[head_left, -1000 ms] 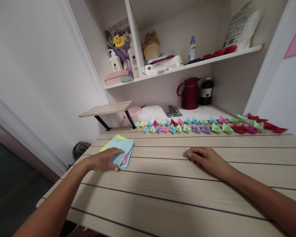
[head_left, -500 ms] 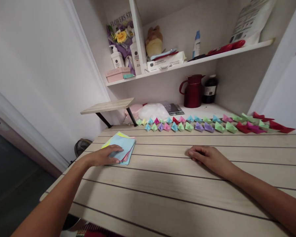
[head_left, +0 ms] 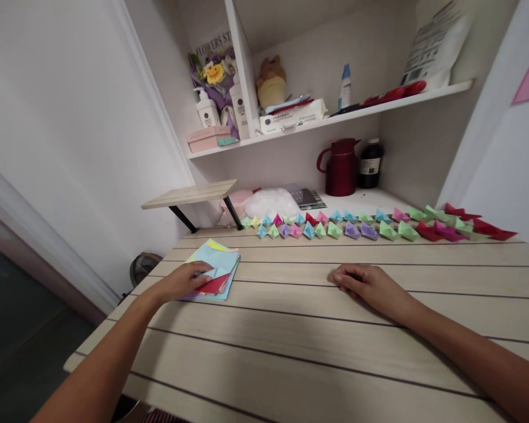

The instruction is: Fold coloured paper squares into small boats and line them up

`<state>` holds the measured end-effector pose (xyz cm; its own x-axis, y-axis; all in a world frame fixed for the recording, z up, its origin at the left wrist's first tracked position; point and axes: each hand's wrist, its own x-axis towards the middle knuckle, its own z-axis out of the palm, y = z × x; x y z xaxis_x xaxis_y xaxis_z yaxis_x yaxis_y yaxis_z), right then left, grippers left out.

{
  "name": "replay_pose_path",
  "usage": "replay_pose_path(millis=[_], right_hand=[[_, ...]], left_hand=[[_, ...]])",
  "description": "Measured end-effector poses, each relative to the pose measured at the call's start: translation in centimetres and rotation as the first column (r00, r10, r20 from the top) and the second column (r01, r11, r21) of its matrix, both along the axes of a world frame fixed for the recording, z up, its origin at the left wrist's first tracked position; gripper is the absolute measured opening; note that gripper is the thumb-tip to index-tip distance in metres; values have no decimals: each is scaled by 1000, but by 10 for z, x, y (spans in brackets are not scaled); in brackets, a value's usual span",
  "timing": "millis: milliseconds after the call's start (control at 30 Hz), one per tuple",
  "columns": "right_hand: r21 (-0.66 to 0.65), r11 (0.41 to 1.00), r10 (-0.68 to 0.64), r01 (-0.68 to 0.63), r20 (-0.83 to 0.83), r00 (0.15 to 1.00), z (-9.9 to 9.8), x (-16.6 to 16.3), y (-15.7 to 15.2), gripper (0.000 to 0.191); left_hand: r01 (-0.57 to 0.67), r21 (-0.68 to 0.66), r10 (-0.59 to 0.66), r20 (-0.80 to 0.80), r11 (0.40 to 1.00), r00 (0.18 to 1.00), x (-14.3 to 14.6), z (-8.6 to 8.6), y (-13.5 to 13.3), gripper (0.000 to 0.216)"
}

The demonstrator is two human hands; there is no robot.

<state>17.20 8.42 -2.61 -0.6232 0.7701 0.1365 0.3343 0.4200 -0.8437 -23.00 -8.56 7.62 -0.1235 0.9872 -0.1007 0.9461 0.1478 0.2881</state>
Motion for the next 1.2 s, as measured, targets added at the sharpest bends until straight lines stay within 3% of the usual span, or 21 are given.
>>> replay_pose_path(millis=[133,233,367,467,500,567,633,667,733,833,933,1033,1200], right_hand=[[9,1000,-1,2,-29,1000,0,-1,0,33],[18,1000,5,-4,-36,999,2,-3,-1,33],[43,999,-3,7,-82,997,5,-5,-2,29],[23,998,-46,52,-192,980,7,-5,-3,31],[-20,999,-38,34,-250,967,7,-4,-3,43],[-138,989,-6,-51,-387,922,10,-1,-3,76],[-251,956,-9,-152,-544,839,15,3,-4,99],[-299,929,-5,-220,-603,798,18,6,-4,103],[-382,860,-10,-339,-676,737,24,11,-4,96],[-499,757,-59,-421,-695,717,30,17,-5,64],[-595,690,-142,-413,-670,728,30,20,-4,53],[-633,697,-211,-338,-630,747,25,21,-1,44],[-657,724,-330,-210,-598,731,21,19,5,35]], left_hand=[[-108,114,111,-20,988,994,3,-8,4,41],[-190,248,198,-9,950,980,5,-1,7,27],[-290,516,299,69,806,952,31,24,15,28],[-324,604,231,229,728,946,81,35,32,42],[-392,553,101,483,735,870,101,35,40,44],[-436,388,-111,836,812,538,142,27,58,46],[-375,213,-125,961,902,245,178,11,75,43],[-340,142,-98,984,930,146,192,1,84,41],[-295,42,-37,999,954,23,213,-19,98,39],[-292,-44,39,999,956,-24,226,-47,112,44],[-306,-81,84,996,949,-2,227,-66,115,48],[-327,-79,89,996,942,15,228,-73,113,48],[-346,-138,121,990,928,-71,234,-70,110,55]])
